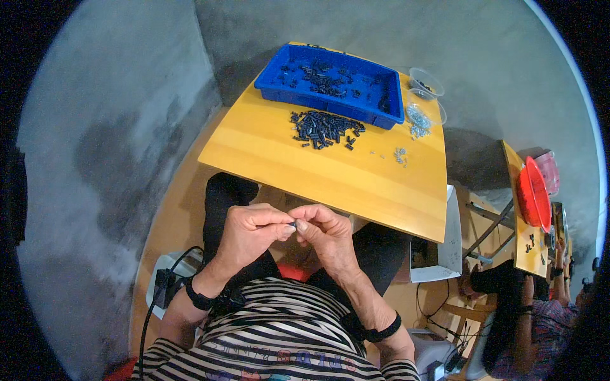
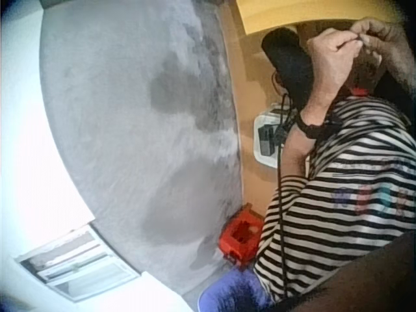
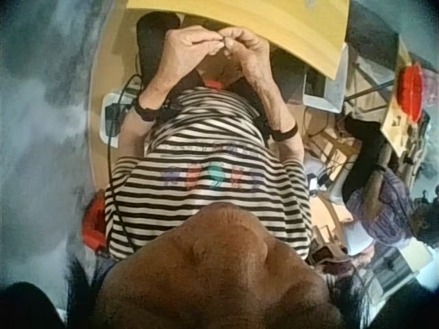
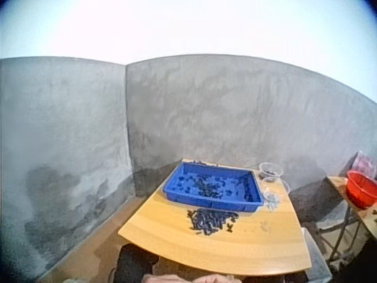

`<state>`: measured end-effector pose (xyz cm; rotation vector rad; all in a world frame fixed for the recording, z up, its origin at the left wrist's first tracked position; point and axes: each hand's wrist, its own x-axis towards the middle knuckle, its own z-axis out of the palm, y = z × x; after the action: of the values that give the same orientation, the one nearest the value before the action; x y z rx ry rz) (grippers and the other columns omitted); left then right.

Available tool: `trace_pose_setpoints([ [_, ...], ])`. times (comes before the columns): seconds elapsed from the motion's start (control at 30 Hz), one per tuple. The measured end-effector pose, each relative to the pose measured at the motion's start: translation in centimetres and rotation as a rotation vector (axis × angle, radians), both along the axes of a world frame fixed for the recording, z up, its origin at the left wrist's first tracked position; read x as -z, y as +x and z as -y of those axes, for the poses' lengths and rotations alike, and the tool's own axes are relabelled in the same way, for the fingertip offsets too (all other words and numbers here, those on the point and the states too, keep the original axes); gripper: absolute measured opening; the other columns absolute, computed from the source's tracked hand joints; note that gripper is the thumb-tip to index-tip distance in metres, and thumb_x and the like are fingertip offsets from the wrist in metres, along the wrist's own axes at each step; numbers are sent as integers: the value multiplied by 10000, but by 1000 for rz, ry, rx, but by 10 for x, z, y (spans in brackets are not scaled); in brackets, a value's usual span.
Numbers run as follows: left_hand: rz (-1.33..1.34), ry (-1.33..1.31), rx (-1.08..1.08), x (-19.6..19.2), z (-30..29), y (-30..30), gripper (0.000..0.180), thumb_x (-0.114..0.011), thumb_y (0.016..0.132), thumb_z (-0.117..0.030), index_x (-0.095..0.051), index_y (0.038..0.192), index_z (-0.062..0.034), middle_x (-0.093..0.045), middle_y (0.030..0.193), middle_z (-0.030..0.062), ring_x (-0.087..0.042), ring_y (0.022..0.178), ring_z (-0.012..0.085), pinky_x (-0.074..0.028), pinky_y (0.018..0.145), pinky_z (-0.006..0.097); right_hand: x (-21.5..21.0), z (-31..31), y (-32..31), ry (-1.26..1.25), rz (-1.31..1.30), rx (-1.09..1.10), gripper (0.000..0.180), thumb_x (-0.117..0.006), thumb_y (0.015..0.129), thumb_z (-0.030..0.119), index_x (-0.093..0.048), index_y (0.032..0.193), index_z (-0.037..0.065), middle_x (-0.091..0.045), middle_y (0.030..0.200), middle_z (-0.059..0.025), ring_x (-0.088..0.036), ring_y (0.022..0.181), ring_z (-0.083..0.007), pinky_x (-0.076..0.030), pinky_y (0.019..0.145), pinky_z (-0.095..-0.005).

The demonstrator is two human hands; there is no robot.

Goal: Assembling small black plastic components by attaching silver metal clips.

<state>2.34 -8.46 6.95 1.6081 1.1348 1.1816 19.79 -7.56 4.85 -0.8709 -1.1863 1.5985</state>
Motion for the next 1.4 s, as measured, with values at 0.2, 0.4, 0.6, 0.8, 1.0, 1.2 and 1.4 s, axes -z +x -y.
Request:
trace_pose_setpoints([
  [0.2,118,-46,-32,17,-10,0,102,-698,792,-10,-706,891,10,-664,736,70,-616,634,96,-482,552,217,-3,-6,-9,67,134,49,151,-573,912,40,-644,1041,6,-620,803,16,-522,670,-42,-448,618,-188],
  [0.4,153,-58,-45,25,-14,-6,133,-683,814,-15,-701,943,10,-662,768,60,-616,650,85,-492,572,206,-2,-15,-13,107,251,55,164,-580,908,51,-639,1053,0,-631,815,7,-534,672,-47,-461,615,-197],
  [0.6,222,-94,-55,35,-16,-14,142,-681,815,-13,-698,952,17,-652,759,57,-613,651,81,-489,574,204,-6,-27,-19,138,360,-15,172,-597,902,71,-641,1057,8,-641,827,1,-540,675,-51,-465,614,-201],
  [0.8,245,-100,-66,40,-19,-22,154,-682,816,-15,-694,966,18,-647,757,55,-609,648,83,-489,572,204,-4,-34,-26,138,394,-61,170,-603,903,81,-644,1054,16,-642,830,11,-538,681,-47,-461,620,-195],
  [1.0,310,-132,-65,49,-20,-27,152,-685,822,-25,-691,965,27,-653,757,66,-612,643,85,-488,568,202,0,-37,-34,100,378,-65,162,-604,905,87,-645,1045,17,-643,835,16,-535,679,-43,-456,613,-193],
  [1.2,298,-130,-62,50,-21,-29,147,-684,823,-25,-692,959,32,-660,754,69,-617,639,89,-489,567,204,6,-39,-35,52,302,-79,155,-599,906,85,-646,1035,12,-636,818,10,-524,655,-43,-449,591,-194],
  [1.4,353,-187,-34,48,-21,-34,141,-669,835,-13,-684,964,42,-654,776,72,-636,668,111,-521,609,216,2,-88,-18,235,520,185,141,-643,867,103,-666,974,13,-635,801,9,-537,650,-62,-448,577,-232],
])
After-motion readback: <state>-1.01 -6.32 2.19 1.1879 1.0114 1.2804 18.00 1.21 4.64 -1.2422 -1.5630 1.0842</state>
